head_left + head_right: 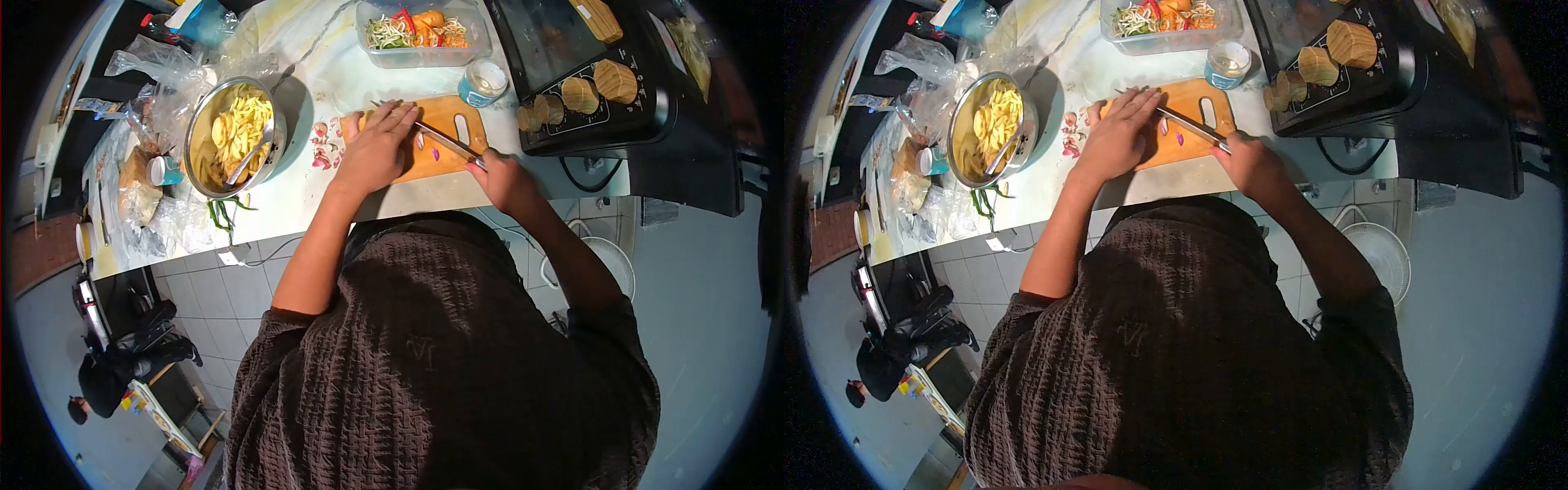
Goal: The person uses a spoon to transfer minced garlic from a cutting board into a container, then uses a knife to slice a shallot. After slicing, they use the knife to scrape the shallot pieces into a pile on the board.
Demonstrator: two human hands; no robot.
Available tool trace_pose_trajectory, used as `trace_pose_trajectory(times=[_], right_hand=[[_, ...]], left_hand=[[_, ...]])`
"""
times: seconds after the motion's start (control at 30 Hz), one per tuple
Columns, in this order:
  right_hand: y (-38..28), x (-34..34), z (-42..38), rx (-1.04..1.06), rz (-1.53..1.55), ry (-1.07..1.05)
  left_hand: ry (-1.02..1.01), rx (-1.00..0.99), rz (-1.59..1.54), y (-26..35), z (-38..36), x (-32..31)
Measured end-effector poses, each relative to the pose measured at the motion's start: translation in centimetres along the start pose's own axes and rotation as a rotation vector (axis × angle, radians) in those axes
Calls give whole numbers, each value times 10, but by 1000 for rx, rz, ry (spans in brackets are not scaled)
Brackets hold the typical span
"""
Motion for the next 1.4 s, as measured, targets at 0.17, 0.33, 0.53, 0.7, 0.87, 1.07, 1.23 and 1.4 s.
trace_pose_trajectory(times=[0.17,0.33,0.53,0.7,0.87,1.07,1.23,1.4], right_hand=[[-16,13,6,25,2,31],[-19,19,4,35,24,96],[-14,17,8,21,18,64],[-16,18,8,47,30,99],[-13,16,11,19,0,82],[-12,11,9,27,-30,81],[-19,18,7,21,-31,72],[-18,10,8,35,-56,65]], left_hand=[[-70,30,5,-14,-2,10],[-74,68,-3,-8,-1,14],[-97,63,2,-12,-2,5],[-36,57,-26,-12,0,6],[-46,60,-15,-10,0,5],[-40,58,-30,-8,-1,4],[-25,63,-28,-7,-3,5],[-36,59,-12,-6,-1,5]])
Point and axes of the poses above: each hand's wrist, its own z-axis towards the middle knuckle, its own x-axis out of the back of the hand, y = z × x, the point moved 2 cm from there along z, towards the middle knuckle, and after that the axes turned 2 degrees about z, right-handed, at the moved point
